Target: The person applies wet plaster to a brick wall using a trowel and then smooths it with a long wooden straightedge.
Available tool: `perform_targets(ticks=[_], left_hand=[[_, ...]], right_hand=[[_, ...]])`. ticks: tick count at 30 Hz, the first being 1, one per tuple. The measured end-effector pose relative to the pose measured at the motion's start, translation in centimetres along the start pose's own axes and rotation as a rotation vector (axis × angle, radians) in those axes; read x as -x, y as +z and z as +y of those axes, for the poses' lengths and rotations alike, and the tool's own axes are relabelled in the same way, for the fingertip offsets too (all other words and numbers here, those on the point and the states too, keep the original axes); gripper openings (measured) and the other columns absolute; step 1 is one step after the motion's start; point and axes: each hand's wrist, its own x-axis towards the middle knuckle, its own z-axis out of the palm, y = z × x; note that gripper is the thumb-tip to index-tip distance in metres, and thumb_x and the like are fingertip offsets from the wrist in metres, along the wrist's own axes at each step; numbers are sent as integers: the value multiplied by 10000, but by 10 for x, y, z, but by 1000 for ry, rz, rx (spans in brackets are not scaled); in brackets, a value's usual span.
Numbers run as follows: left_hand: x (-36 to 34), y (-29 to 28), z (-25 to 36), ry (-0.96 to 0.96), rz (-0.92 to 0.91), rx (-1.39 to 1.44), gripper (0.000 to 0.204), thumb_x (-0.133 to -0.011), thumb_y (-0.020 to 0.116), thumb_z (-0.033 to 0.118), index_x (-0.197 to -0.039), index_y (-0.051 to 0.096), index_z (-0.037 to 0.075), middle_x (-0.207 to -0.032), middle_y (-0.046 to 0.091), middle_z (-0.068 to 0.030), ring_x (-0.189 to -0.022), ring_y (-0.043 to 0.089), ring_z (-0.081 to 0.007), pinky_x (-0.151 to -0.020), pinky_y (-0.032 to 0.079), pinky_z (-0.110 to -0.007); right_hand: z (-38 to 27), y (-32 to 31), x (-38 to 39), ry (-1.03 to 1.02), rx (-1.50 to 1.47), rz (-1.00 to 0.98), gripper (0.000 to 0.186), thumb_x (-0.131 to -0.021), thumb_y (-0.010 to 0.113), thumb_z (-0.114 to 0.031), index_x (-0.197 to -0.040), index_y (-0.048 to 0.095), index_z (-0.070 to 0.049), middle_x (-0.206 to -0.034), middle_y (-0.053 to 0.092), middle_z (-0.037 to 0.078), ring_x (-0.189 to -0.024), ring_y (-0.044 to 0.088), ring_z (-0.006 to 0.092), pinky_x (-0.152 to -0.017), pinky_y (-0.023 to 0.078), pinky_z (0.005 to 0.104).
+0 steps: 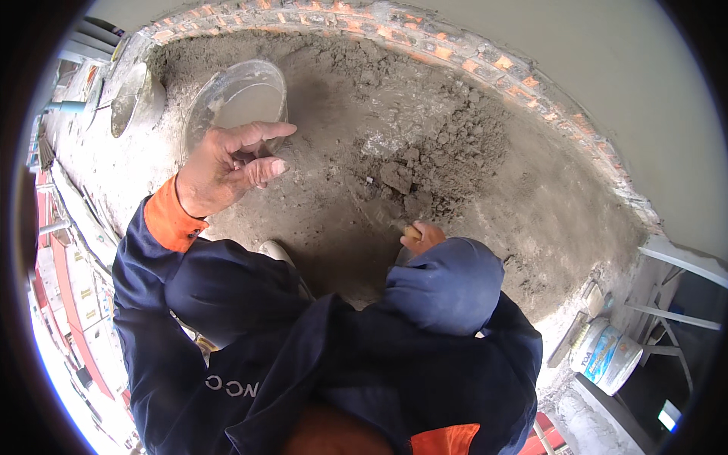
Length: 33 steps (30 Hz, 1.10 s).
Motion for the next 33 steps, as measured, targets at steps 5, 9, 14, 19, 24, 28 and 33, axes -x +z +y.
perform_targets(ticks=[5,9,14,19,24,28,33], left_hand=[[2,3,8,-24,4,-28,508,-835,672,264,-1227,525,-24,-737,586,-33,-627,529,-71,-584,458,-228],[10,3,8,-34,11,-10,504,-836,672,260,-1222,527,-29,-735,590,-33,-626,532,-71,-585,458,-227],[9,-4,-1,-14,35,-16,485,-840,672,244,-1211,534,-36,-719,591,-30,-622,537,-71,-580,460,-228],[1,-3,-4,-70,14,-46,462,-848,664,229,-1200,539,-43,-717,596,-32,-620,539,-72,-582,469,-232],[0,0,2,-130,7,40,460,-860,646,208,-1221,517,-47,-725,601,-37,-606,546,-78,-578,478,-229],[2,1,0,-173,5,24,466,-852,650,214,-1218,519,-42,-753,598,-39,-623,548,-83,-574,472,-224],[2,3,-12,-114,1,74,464,-847,662,227,-1211,530,-31,-734,585,-28,-596,523,-75,-561,466,-221]], right_hand=[[27,-40,-57,104,-233,254,479,-796,687,-332,-1064,567,46,-856,627,180,-732,615,282,-626,482,371],[-6,-93,-60,192,-763,159,341,-854,635,-312,-995,540,-16,-681,549,59,-491,519,142,-427,422,292],[-58,-100,-56,237,-1375,244,234,-885,595,-278,-948,521,-65,-639,509,14,-441,480,104,-367,405,256],[-123,-14,-109,1,-1031,-32,271,-848,618,-155,-1015,461,-11,-649,517,41,-483,526,118,-409,474,281],[-138,2,-188,203,-1168,90,215,-827,660,-181,-843,490,-51,-622,535,38,-456,526,129,-377,443,284],[-102,-36,-201,168,-1314,313,210,-839,653,-203,-839,500,-59,-605,521,22,-437,508,126,-363,425,283],[-57,-77,-140,14,-1755,391,221,-870,631,-252,-890,512,-67,-664,519,38,-503,516,133,-423,445,284]])
